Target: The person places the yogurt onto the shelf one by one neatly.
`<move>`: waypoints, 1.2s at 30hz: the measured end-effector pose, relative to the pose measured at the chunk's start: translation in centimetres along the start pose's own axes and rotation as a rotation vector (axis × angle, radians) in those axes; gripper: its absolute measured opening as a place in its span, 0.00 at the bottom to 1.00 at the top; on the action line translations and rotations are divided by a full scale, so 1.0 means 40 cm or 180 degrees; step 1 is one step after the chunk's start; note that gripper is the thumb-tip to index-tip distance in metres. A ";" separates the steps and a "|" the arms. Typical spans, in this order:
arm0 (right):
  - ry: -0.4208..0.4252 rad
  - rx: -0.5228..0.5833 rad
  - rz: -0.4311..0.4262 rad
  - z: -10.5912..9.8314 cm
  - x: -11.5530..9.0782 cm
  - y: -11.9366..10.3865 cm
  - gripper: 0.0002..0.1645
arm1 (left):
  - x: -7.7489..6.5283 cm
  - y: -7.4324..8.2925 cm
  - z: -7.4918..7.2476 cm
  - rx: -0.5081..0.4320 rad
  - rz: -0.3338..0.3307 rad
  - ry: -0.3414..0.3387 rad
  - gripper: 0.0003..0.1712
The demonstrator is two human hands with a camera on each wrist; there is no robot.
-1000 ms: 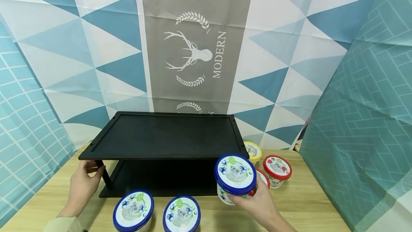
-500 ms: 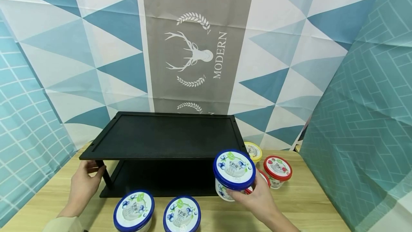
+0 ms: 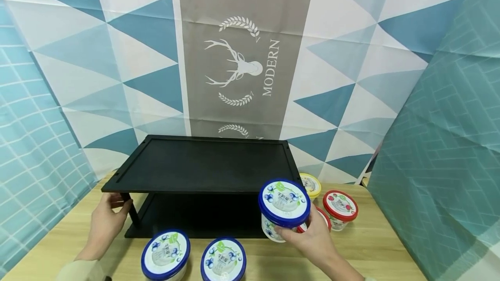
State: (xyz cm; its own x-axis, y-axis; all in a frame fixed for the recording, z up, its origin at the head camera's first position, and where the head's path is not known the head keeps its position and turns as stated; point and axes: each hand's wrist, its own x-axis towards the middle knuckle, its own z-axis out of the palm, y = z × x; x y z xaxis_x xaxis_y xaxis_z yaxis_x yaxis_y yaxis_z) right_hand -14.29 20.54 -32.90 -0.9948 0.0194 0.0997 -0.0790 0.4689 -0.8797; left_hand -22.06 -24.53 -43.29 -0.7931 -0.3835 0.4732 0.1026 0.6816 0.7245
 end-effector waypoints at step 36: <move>-0.0204 0.0125 -0.0432 0.058 0.064 -0.118 0.40 | -0.004 -0.003 -0.001 -0.0054 0.0101 -0.0011 0.15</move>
State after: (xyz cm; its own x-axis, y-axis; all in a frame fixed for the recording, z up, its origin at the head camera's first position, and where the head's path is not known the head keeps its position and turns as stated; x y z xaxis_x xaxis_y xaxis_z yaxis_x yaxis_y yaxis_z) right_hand -16.60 16.31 -29.58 -0.9768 -0.0987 0.1903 -0.2143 0.4286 -0.8777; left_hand -21.92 -24.59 -43.42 -0.7913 -0.3598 0.4944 0.1379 0.6827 0.7176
